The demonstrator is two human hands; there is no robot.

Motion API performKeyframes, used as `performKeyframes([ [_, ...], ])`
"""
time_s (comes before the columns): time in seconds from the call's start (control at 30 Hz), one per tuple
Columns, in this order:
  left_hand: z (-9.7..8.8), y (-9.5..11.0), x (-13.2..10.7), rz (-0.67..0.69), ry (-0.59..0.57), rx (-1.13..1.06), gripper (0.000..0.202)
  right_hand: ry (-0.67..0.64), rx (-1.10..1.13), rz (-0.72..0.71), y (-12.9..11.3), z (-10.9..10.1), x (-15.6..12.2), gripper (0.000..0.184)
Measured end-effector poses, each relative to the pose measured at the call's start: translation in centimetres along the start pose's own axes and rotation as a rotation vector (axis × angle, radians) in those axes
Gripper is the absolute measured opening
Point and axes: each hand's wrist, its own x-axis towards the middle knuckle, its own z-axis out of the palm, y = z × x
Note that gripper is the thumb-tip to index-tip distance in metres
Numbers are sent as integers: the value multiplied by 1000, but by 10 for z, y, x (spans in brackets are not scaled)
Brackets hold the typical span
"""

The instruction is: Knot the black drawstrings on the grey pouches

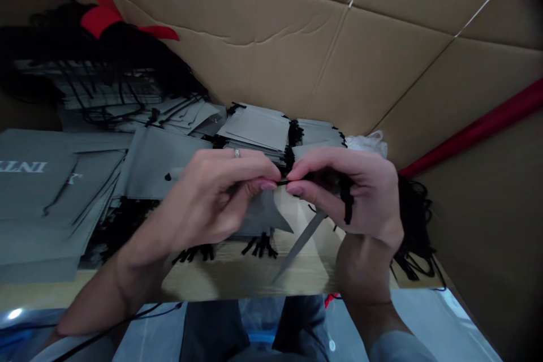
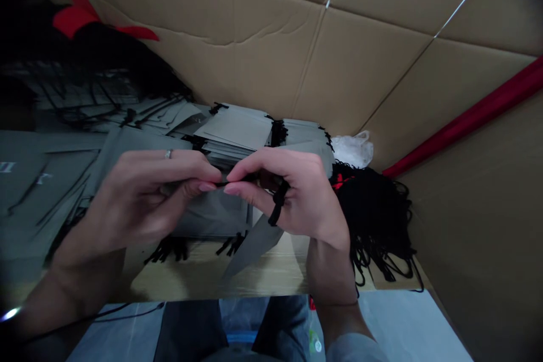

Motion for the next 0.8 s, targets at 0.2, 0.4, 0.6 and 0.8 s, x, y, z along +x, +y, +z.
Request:
performKeyframes([
  [0.2, -8, -1, 3, -24, 17, -9, 18, 2, -10, -14, 1, 3, 2, 13],
  [0.4, -5, 5, -2, -42, -79, 36, 13, -13, -29, -37, -3, 4, 1, 16],
  [0.6, 0, -2, -2, 73, -109, 84, 23, -80, -4, -96, 2, 1, 2, 14],
  [0.8, -4, 2, 0, 67, -100, -99, 30, 14, 144, -48, 8, 9, -1, 15],
])
